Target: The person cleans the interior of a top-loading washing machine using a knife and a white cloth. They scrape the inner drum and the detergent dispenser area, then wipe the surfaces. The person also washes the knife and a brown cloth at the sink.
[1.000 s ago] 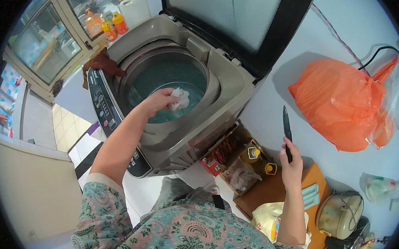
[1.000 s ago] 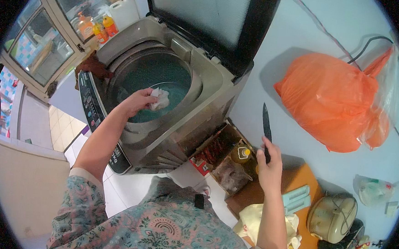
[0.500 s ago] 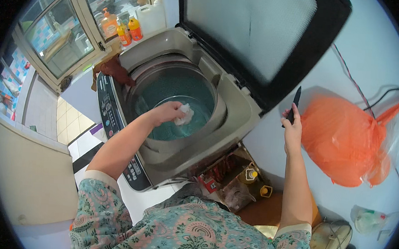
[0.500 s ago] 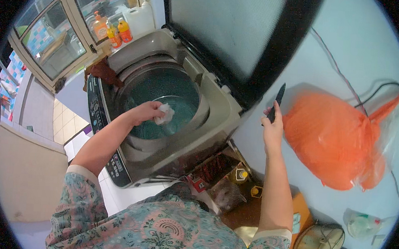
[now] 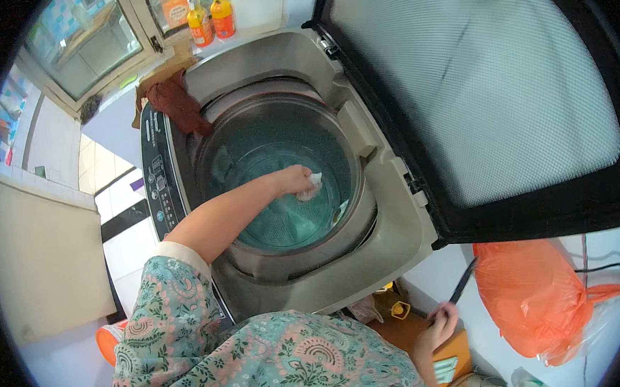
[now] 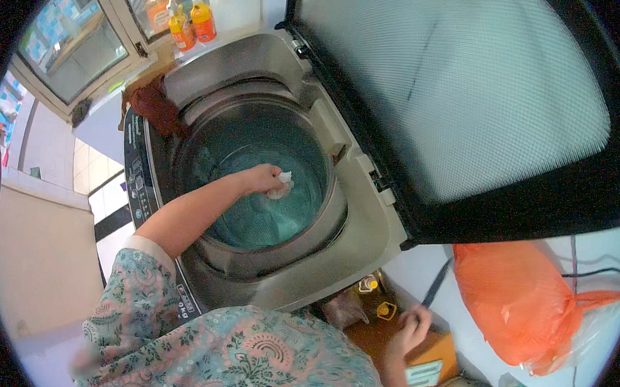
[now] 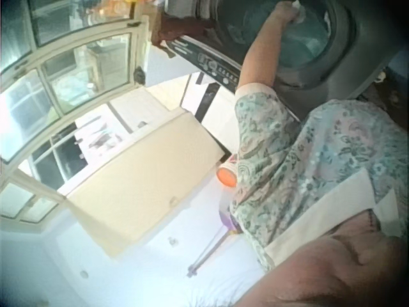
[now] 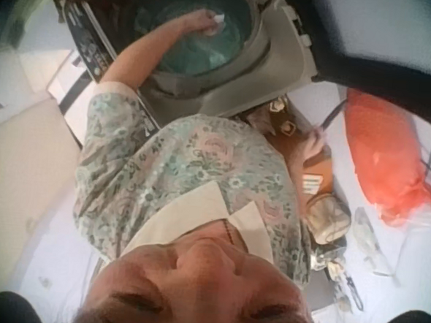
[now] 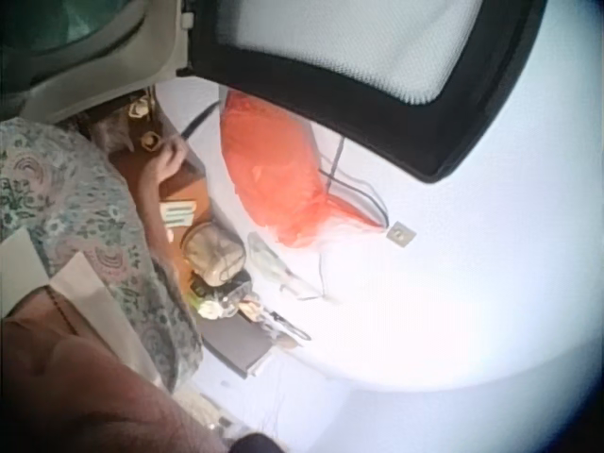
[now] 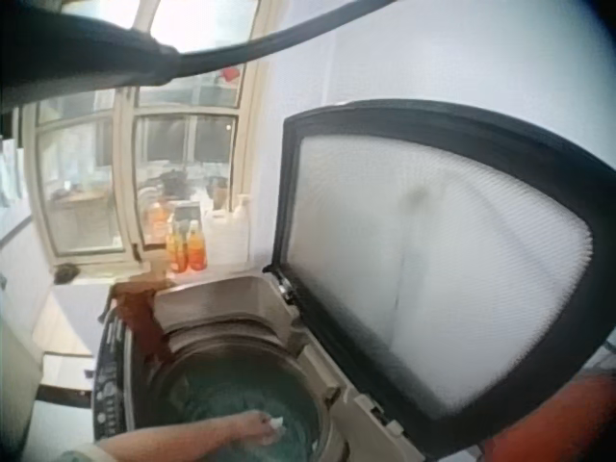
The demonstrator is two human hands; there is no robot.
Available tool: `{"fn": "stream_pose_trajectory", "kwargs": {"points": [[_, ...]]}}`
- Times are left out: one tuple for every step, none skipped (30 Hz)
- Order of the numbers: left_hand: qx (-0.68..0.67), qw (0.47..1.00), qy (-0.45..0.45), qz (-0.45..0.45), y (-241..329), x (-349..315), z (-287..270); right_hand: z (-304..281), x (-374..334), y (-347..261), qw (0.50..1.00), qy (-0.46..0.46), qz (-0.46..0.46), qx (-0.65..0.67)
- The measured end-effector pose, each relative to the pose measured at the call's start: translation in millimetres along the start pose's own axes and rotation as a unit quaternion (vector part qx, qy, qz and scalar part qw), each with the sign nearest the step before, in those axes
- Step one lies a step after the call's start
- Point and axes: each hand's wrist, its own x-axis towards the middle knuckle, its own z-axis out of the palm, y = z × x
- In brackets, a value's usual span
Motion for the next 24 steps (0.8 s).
{"fn": "stream_pose_trajectory", "kwargs": {"points": [[-0.009,1.000,-0.004,-0.011,-9.2,6.0,0.2,-14.5,-20.2,-0.2,0.994,-0.056,-0.064,-0.075],[0.023,1.000,-0.011,-0.017,-10.7,5.6,-2.0,-26.2,-32.3,-1.2,0.975,-0.111,-0.129,-0.145],[0.066,0.998,-0.017,-0.002,11.2,4.3,-3.5,-44.4,-40.7,-8.4,0.985,-0.125,-0.006,-0.115],[0.097,0.995,-0.023,-0.004,13.1,2.8,-6.1,-50.9,-41.9,-20.2,0.976,-0.155,0.125,-0.086],[0.119,0.993,-0.020,0.005,14.4,2.5,-9.5,-51.0,-36.9,-27.5,0.971,-0.185,0.116,-0.096],[0.139,0.990,-0.018,0.016,15.9,3.4,-13.7,-50.5,-30.6,-37.7,0.965,-0.214,0.104,-0.107],[0.167,0.985,-0.016,0.026,20.5,5.4,-18.1,-27.8,-17.6,-51.5,0.959,-0.240,-0.048,-0.146],[0.158,0.987,-0.031,0.020,17.0,9.4,-22.8,-4.6,-2.5,-64.6,0.927,-0.264,-0.197,-0.178],[0.147,0.988,-0.047,0.013,9.8,17.5,-27.2,13.8,13.9,-81.1,0.927,-0.286,-0.159,-0.183],[0.136,0.989,-0.062,0.008,3.4,26.2,-31.3,35.7,32.6,-94.1,0.924,-0.309,-0.123,-0.188],[0.146,0.987,-0.070,0.011,-1.8,32.0,-33.4,61.9,50.3,-99.7,0.913,-0.328,-0.166,-0.180],[0.155,0.985,-0.080,0.014,-8.4,37.5,-33.6,88.7,66.1,-104.7,0.898,-0.348,-0.207,-0.172],[0.163,0.982,-0.089,0.019,-12.8,43.5,-34.4,113.7,81.3,-109.8,0.876,-0.389,-0.217,-0.185],[0.147,0.985,-0.085,0.013,-13.5,47.3,-31.2,136.9,94.7,-112.8,0.852,-0.428,-0.226,-0.198],[0.135,0.988,-0.076,-0.003,-14.2,44.3,-29.5,161.3,105.4,-109.2,0.838,-0.449,-0.241,-0.195],[0.117,0.990,-0.075,-0.006,-11.6,50.3,-23.0,182.6,115.1,-110.3,0.821,-0.465,-0.257,-0.208],[0.113,0.991,-0.068,-0.006,-15.1,55.4,-20.0,205.6,123.5,-106.9,0.810,-0.483,-0.256,-0.212],[0.106,0.992,-0.070,0.001,-16.7,64.6,-12.9,225.6,129.5,-105.6,0.799,-0.498,-0.252,-0.226],[0.102,0.993,-0.068,0.002,-21.2,71.2,-9.6,247.1,133.2,-106.0,0.798,-0.497,-0.244,-0.237],[0.080,0.995,-0.067,0.007,-33.7,83.6,-4.6,267.1,135.7,-99.8,0.782,-0.508,-0.231,-0.278],[0.058,0.996,-0.064,0.012,-52.4,101.1,2.5,286.2,138.2,-92.0,0.762,-0.519,-0.220,-0.318],[0.035,0.997,-0.069,0.019,-66.0,116.8,14.2,300.7,140.8,-79.8,0.752,-0.520,-0.218,-0.342],[0.006,0.997,-0.074,0.013,-74.8,123.9,19.9,315.2,142.8,-64.7,0.741,-0.522,-0.220,-0.361],[-0.023,0.997,-0.078,0.008,-83.8,130.6,26.1,326.9,145.5,-52.9,0.729,-0.524,-0.222,-0.381]]}}
